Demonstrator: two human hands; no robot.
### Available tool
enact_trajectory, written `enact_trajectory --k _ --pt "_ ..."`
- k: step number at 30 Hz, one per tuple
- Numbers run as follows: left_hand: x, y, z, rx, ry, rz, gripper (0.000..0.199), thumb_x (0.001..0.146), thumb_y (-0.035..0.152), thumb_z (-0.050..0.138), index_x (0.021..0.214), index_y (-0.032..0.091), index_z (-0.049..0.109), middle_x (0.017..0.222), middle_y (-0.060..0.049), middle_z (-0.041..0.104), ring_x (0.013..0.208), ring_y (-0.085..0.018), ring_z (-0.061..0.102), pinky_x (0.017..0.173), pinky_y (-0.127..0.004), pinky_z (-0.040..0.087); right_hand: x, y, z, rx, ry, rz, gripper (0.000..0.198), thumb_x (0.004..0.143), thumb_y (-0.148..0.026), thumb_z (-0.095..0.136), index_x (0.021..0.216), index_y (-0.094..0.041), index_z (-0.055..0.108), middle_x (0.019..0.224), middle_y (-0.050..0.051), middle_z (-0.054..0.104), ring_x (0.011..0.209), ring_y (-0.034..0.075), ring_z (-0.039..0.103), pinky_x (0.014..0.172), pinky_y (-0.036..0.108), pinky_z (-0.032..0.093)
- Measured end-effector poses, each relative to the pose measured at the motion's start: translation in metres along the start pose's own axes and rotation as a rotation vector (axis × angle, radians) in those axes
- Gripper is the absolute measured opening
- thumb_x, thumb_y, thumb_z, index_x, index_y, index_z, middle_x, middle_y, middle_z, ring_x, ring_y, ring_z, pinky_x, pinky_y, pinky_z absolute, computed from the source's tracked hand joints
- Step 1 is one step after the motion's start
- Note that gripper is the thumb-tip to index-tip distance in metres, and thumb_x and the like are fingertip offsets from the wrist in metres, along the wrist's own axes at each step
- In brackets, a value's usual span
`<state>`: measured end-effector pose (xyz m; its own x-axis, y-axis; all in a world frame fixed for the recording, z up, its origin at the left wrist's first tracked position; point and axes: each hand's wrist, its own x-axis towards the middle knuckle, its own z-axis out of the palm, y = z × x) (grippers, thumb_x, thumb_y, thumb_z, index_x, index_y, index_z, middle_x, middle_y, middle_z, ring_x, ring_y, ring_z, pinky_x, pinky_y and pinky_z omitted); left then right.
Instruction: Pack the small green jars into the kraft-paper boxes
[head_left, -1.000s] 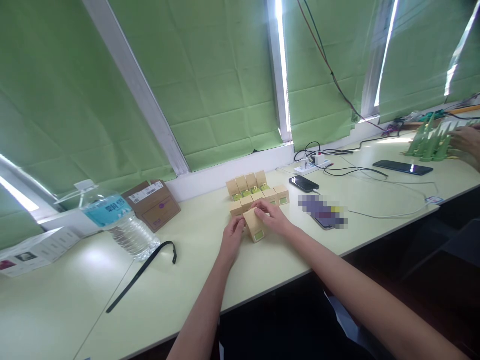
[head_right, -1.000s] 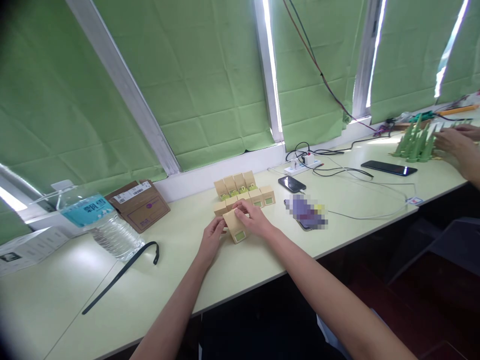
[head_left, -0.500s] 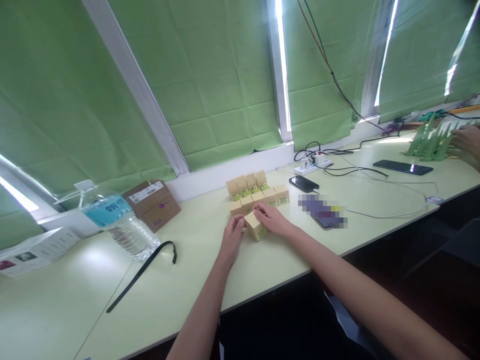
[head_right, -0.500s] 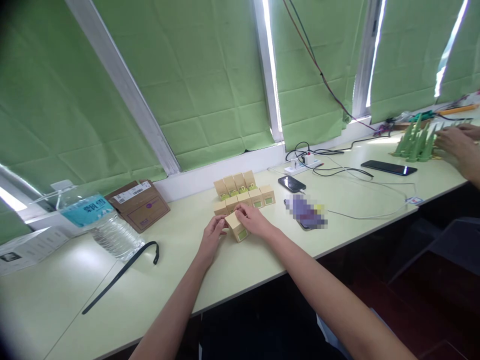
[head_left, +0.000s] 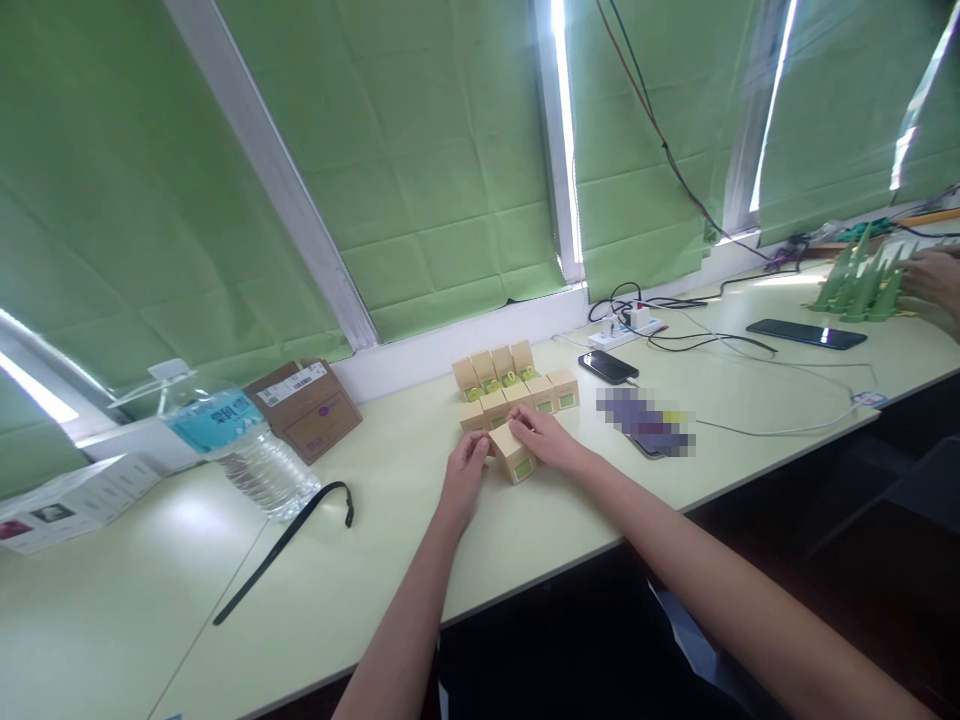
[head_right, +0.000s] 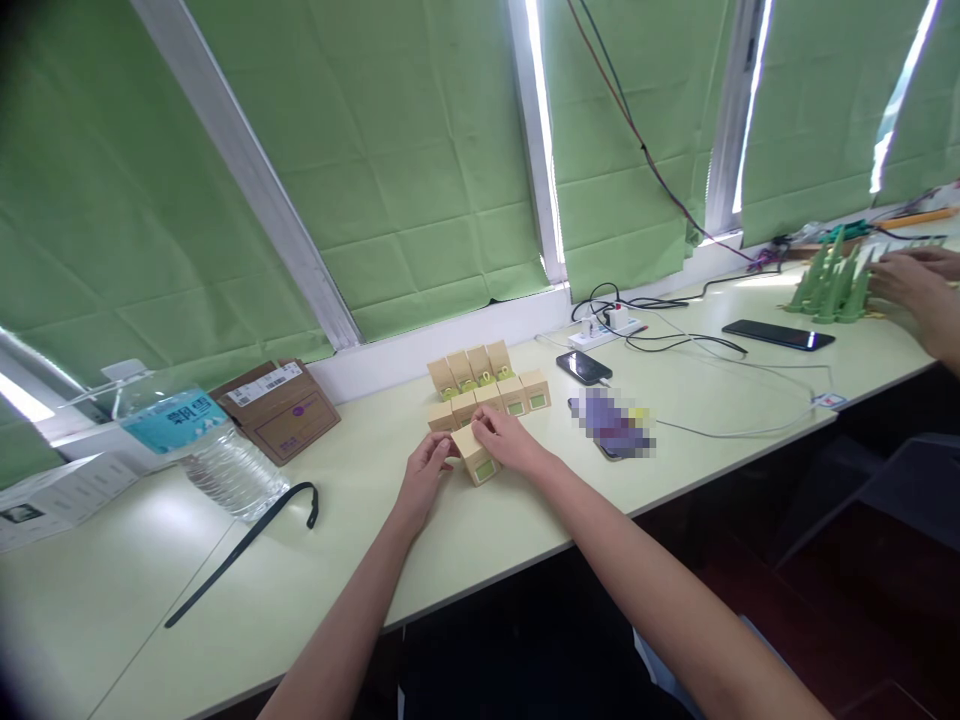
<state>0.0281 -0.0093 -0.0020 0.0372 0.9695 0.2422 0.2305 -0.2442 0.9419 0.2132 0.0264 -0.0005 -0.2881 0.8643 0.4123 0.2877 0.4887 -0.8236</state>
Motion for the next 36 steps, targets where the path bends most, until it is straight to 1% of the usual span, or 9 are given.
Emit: enact_trajectory --k 4,8,13,15,18,23,26,30,36 --pt "-0.001 0.002 -0.001 -0.006 -0.008 0.021 0.032 0.087 0.046 0.056 0.104 0.02 0.061 0.094 -0.005 0.066 0.09 -0.019 0.062 0.072 -0.027 0.045 -0.001 -0.001 0.0 0.01 -0.017 -0.013 0.017 0.094 -0.034 0.043 0.098 -0.023 0.056 0.08 -0.001 0.063 0.071 0.017 0.056 0.065 0.029 0.039" --pt "-0.002 0.003 -0.001 -0.001 -0.023 0.108 0.034 0.085 0.041 0.06 0.114 0.022 0.059 0.092 -0.004 0.065 0.087 -0.018 0.061 0.075 -0.029 0.047 -0.002 -0.004 -0.001 -0.017 -0.013 -0.034 0.018 0.096 -0.033 0.041 0.098 -0.023 0.056 0.079 -0.002 0.063 0.069 0.016 0.053 0.063 0.028 0.037" --pt "-0.008 0.005 -0.002 0.078 0.044 0.262 0.028 0.09 0.036 0.056 0.114 0.024 0.062 0.115 -0.007 0.064 0.102 -0.02 0.062 0.09 -0.034 0.046 -0.004 -0.009 -0.004 0.066 0.052 -0.106 0.018 0.096 -0.033 0.044 0.104 -0.023 0.057 0.094 0.002 0.066 0.085 0.018 0.06 0.074 0.03 0.043" --pt "-0.01 0.006 -0.003 0.105 0.072 0.327 0.029 0.092 0.035 0.054 0.118 0.025 0.06 0.121 -0.007 0.062 0.104 -0.02 0.062 0.089 -0.034 0.047 -0.003 -0.009 -0.005 0.115 0.091 -0.138 0.017 0.095 -0.032 0.046 0.104 -0.023 0.057 0.101 0.003 0.066 0.093 0.018 0.06 0.08 0.031 0.045" --pt "-0.012 0.008 -0.003 0.162 0.058 0.391 0.029 0.093 0.033 0.052 0.12 0.025 0.06 0.121 -0.007 0.062 0.103 -0.02 0.063 0.087 -0.033 0.047 -0.002 -0.009 -0.004 0.133 0.092 -0.159 0.014 0.093 -0.029 0.048 0.101 -0.023 0.058 0.1 0.003 0.066 0.093 0.018 0.061 0.083 0.033 0.046" --pt "-0.011 0.007 0.0 0.28 0.015 0.368 0.024 0.091 0.027 0.053 0.111 0.023 0.065 0.113 -0.007 0.066 0.099 -0.019 0.062 0.082 -0.032 0.047 -0.002 -0.007 -0.001 0.087 0.025 -0.136 0.013 0.092 -0.028 0.048 0.094 -0.021 0.058 0.088 0.002 0.065 0.082 0.017 0.059 0.078 0.032 0.046" --pt "-0.011 0.007 0.002 0.288 0.024 0.322 0.025 0.091 0.026 0.052 0.112 0.024 0.065 0.113 -0.006 0.067 0.099 -0.018 0.061 0.081 -0.031 0.046 -0.003 -0.008 -0.001 0.075 0.014 -0.092 0.014 0.092 -0.029 0.048 0.098 -0.021 0.058 0.087 0.002 0.064 0.079 0.017 0.058 0.074 0.031 0.046" --pt "-0.012 0.01 0.002 0.266 0.036 0.272 0.026 0.091 0.029 0.053 0.114 0.024 0.064 0.113 -0.006 0.067 0.1 -0.019 0.061 0.083 -0.031 0.045 -0.004 -0.01 -0.002 0.065 0.008 -0.076 0.02 0.092 -0.029 0.048 0.106 -0.021 0.059 0.087 0.002 0.064 0.079 0.017 0.058 0.074 0.031 0.046" --pt "-0.011 0.01 0.002 0.242 0.051 0.236 0.031 0.088 0.037 0.059 0.115 0.024 0.065 0.105 -0.006 0.069 0.098 -0.02 0.063 0.082 -0.031 0.044 -0.004 -0.012 -0.003 0.054 0.02 -0.076 0.016 0.09 -0.028 0.048 0.096 -0.02 0.06 0.085 0.002 0.064 0.078 0.017 0.058 0.073 0.03 0.046"
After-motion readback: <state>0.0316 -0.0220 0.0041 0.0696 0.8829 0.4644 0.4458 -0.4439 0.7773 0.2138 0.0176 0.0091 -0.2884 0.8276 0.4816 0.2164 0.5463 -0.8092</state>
